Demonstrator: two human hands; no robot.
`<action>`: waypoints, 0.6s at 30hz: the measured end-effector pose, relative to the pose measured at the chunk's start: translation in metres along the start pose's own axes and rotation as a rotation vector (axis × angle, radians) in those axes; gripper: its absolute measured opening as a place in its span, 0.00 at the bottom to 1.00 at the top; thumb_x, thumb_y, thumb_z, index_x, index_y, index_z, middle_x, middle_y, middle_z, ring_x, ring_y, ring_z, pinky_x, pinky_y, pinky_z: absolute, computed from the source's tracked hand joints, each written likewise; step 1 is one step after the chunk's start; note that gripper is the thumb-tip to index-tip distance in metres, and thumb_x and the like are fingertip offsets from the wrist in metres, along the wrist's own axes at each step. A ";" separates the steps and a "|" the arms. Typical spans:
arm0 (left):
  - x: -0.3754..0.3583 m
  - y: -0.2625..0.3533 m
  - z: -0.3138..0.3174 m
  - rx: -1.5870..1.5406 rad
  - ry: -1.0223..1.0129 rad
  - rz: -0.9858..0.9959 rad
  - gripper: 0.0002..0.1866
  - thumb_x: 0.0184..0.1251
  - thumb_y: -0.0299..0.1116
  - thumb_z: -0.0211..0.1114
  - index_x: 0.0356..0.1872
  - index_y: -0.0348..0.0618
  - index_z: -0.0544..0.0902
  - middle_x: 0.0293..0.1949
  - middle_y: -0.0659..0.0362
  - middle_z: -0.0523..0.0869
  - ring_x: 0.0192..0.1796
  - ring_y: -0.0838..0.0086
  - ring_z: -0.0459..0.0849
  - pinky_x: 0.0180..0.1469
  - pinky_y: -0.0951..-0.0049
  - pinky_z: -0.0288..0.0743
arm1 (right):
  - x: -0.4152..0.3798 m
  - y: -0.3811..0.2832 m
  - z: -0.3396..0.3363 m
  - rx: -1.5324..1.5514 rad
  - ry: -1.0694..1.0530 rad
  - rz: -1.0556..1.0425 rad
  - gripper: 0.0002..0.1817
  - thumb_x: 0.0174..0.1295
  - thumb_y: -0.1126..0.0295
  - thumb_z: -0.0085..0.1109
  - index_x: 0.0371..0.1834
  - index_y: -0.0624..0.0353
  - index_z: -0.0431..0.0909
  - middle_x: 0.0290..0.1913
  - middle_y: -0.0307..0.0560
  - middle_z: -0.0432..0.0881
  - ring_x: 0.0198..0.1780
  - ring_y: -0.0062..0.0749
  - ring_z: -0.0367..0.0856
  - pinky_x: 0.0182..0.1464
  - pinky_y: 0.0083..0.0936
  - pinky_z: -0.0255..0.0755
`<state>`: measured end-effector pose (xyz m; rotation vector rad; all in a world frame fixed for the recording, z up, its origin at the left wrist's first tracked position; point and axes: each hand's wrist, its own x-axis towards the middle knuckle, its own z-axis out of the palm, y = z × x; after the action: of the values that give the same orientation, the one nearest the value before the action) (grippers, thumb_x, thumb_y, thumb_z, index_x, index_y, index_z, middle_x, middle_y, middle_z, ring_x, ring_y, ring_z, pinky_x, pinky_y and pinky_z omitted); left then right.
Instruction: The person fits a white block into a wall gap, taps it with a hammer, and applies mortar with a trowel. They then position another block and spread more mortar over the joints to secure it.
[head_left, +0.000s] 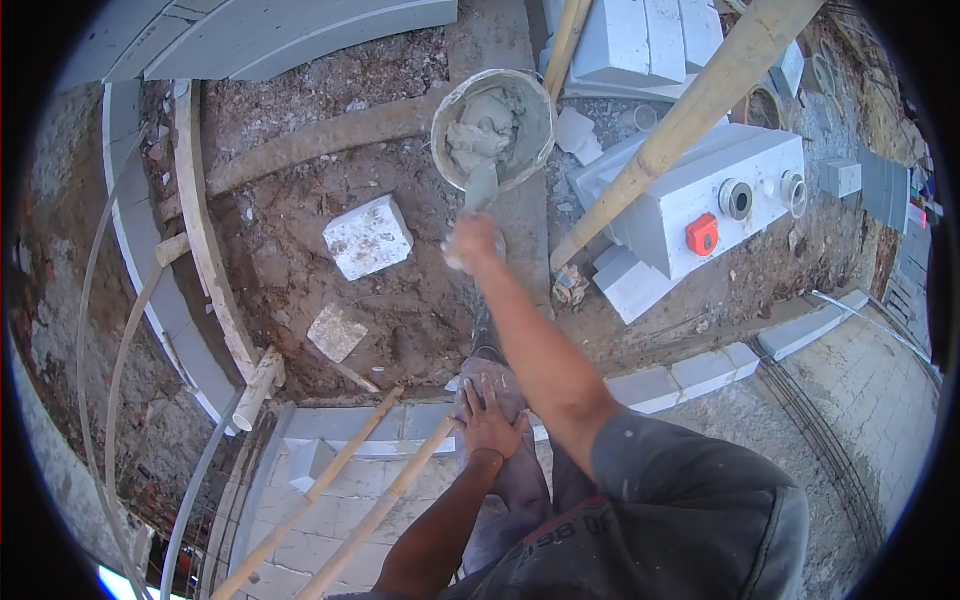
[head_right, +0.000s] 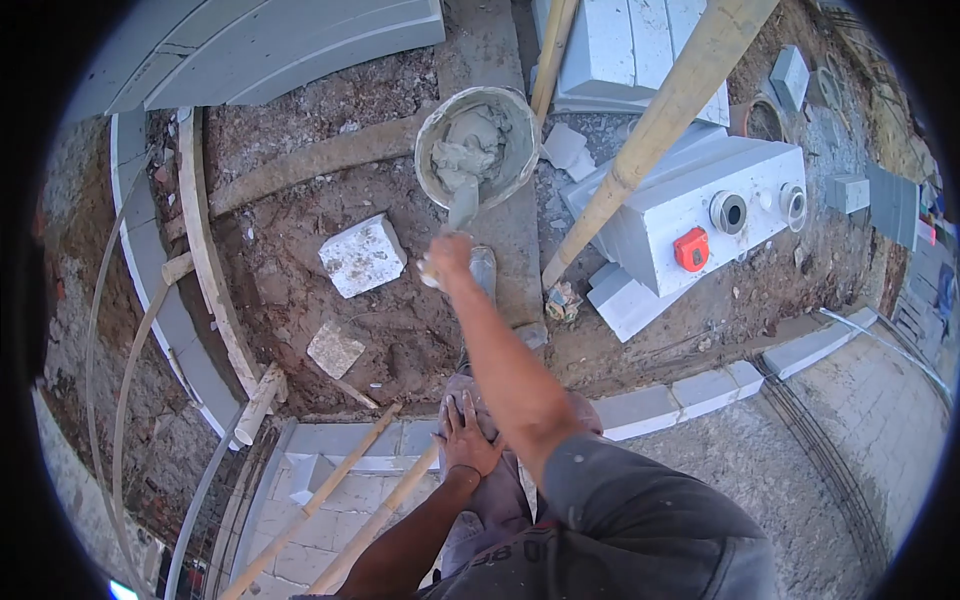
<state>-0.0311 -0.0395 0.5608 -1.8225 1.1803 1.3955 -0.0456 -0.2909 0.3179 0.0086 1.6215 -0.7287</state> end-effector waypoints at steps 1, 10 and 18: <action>0.001 -0.001 -0.001 -0.017 0.010 0.004 0.59 0.60 0.63 0.69 0.85 0.53 0.45 0.84 0.41 0.42 0.85 0.45 0.42 0.75 0.21 0.43 | -0.005 -0.016 0.014 0.005 0.002 0.003 0.09 0.67 0.66 0.60 0.36 0.61 0.80 0.28 0.46 0.80 0.27 0.41 0.82 0.27 0.46 0.77; 0.001 0.001 -0.019 -0.009 0.020 0.002 0.59 0.60 0.64 0.69 0.85 0.54 0.45 0.84 0.43 0.44 0.85 0.48 0.43 0.76 0.25 0.48 | 0.007 -0.070 -0.039 -0.813 0.064 -0.539 0.28 0.71 0.49 0.60 0.37 0.71 0.83 0.31 0.65 0.86 0.32 0.58 0.87 0.36 0.47 0.80; 0.008 -0.011 -0.007 0.020 0.012 0.020 0.59 0.58 0.62 0.71 0.85 0.53 0.47 0.83 0.40 0.48 0.84 0.44 0.46 0.76 0.26 0.49 | 0.074 0.027 -0.116 -1.413 0.128 -0.516 0.18 0.67 0.61 0.56 0.34 0.68 0.86 0.38 0.66 0.88 0.43 0.60 0.89 0.50 0.48 0.82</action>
<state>-0.0182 -0.0425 0.5546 -1.8129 1.2175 1.3810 -0.1531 -0.2456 0.2401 -1.4247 1.9661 0.1944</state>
